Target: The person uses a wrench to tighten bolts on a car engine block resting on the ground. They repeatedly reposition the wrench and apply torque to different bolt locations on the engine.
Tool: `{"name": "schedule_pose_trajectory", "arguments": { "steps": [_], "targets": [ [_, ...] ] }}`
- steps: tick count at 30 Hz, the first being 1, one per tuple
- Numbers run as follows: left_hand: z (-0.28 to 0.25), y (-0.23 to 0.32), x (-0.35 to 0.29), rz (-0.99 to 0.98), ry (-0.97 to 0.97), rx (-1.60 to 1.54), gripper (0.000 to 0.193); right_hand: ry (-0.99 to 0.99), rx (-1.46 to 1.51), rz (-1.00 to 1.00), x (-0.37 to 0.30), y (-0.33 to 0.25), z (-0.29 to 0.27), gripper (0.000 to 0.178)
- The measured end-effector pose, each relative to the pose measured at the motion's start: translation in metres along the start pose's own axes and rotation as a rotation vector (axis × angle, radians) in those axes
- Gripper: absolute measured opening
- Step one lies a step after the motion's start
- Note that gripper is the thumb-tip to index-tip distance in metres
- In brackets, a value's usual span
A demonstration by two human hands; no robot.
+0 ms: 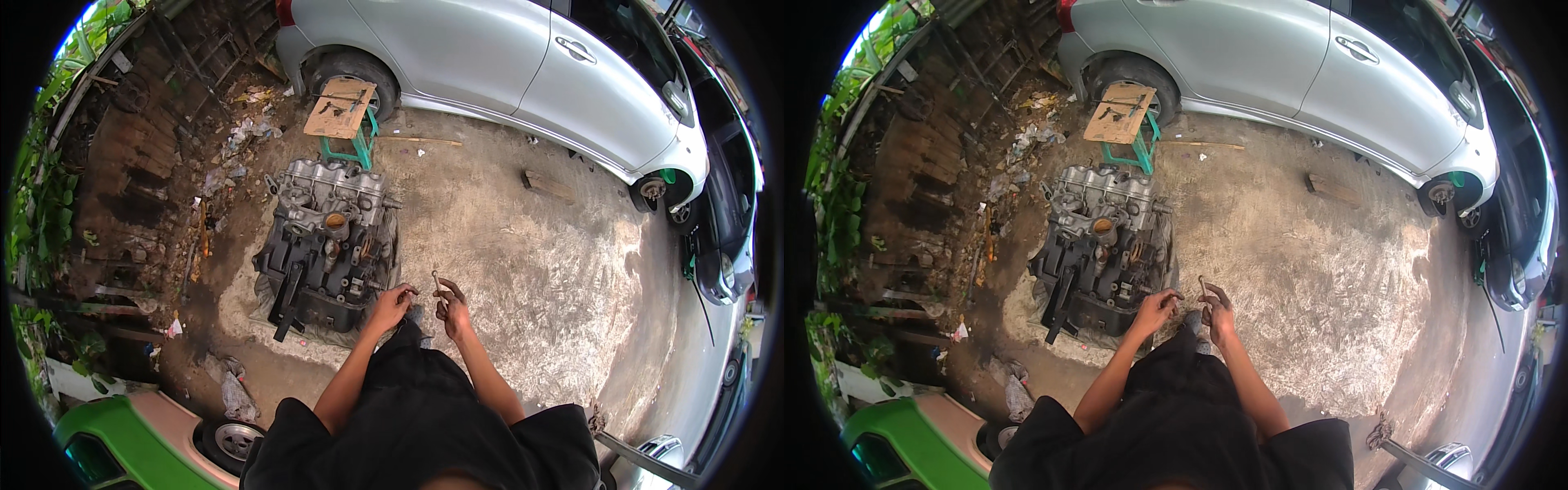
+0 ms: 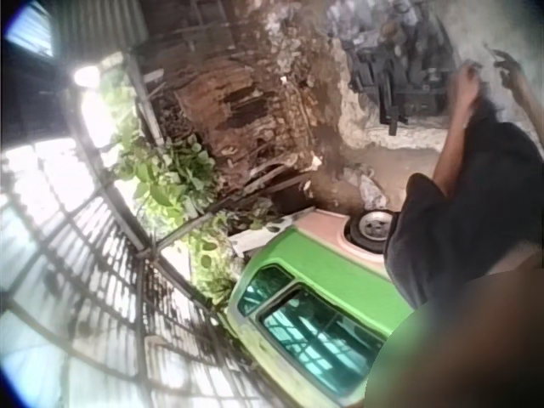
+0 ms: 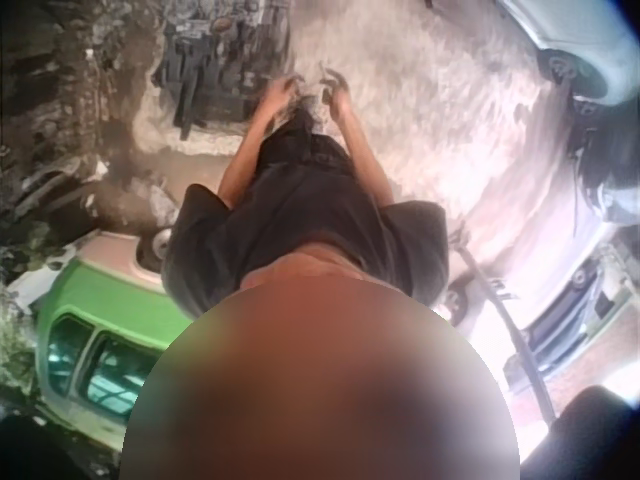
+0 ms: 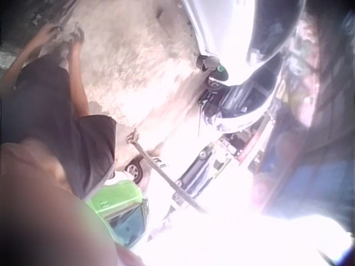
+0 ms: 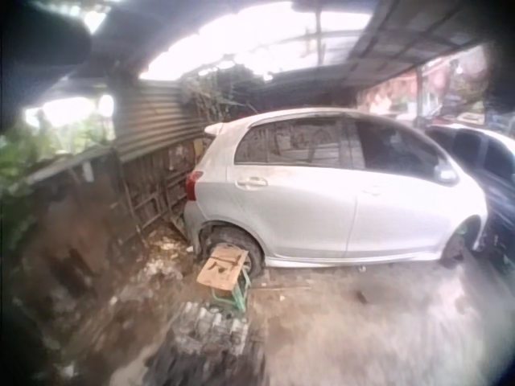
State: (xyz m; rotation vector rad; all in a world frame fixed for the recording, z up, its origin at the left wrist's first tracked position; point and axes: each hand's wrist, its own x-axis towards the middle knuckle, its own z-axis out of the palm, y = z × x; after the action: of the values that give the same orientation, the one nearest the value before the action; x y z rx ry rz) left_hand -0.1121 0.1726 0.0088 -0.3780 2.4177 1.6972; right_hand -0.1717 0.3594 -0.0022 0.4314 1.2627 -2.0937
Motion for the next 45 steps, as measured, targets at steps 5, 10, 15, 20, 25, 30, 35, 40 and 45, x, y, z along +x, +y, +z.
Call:
{"name": "schedule_pose_trajectory", "arguments": {
  "steps": [5, 10, 15, 20, 25, 30, 35, 40, 45],
  "targets": [
    [0.017, 0.013, 0.069, 0.012, 0.025, -0.116, 0.019, -0.032, -0.055, -0.015, 0.051, -0.063, 0.004, 0.034],
    [0.020, 0.023, 0.177, 0.054, 0.093, -0.221, 0.021, -0.049, -0.150, -0.061, 0.139, -0.125, 0.006, 0.035],
    [-0.002, 0.048, 0.283, 0.112, 0.140, -0.357, 0.023, -0.076, -0.147, -0.052, 0.230, -0.188, 0.023, 0.035],
    [-0.040, 0.070, 0.344, 0.139, 0.203, -0.371, 0.025, -0.086, -0.107, -0.055, 0.292, -0.238, 0.055, 0.035],
    [-0.069, 0.066, 0.389, 0.093, 0.385, -0.386, 0.024, -0.167, -0.237, 0.070, 0.360, -0.265, 0.078, 0.033],
    [-0.097, 0.064, 0.430, -0.037, 0.506, -0.370, 0.024, -0.286, -0.260, 0.160, 0.443, -0.284, 0.110, 0.028],
    [-0.118, 0.085, 0.477, -0.128, 0.694, -0.411, 0.024, -0.388, -0.339, 0.192, 0.510, -0.325, 0.155, 0.028],
    [-0.131, 0.101, 0.522, -0.151, 0.852, -0.385, 0.024, -0.490, -0.432, 0.240, 0.577, -0.355, 0.202, 0.027],
    [-0.149, 0.107, 0.556, -0.212, 0.928, -0.449, 0.024, -0.594, -0.473, 0.289, 0.620, -0.367, 0.242, 0.026]
  ]
}}
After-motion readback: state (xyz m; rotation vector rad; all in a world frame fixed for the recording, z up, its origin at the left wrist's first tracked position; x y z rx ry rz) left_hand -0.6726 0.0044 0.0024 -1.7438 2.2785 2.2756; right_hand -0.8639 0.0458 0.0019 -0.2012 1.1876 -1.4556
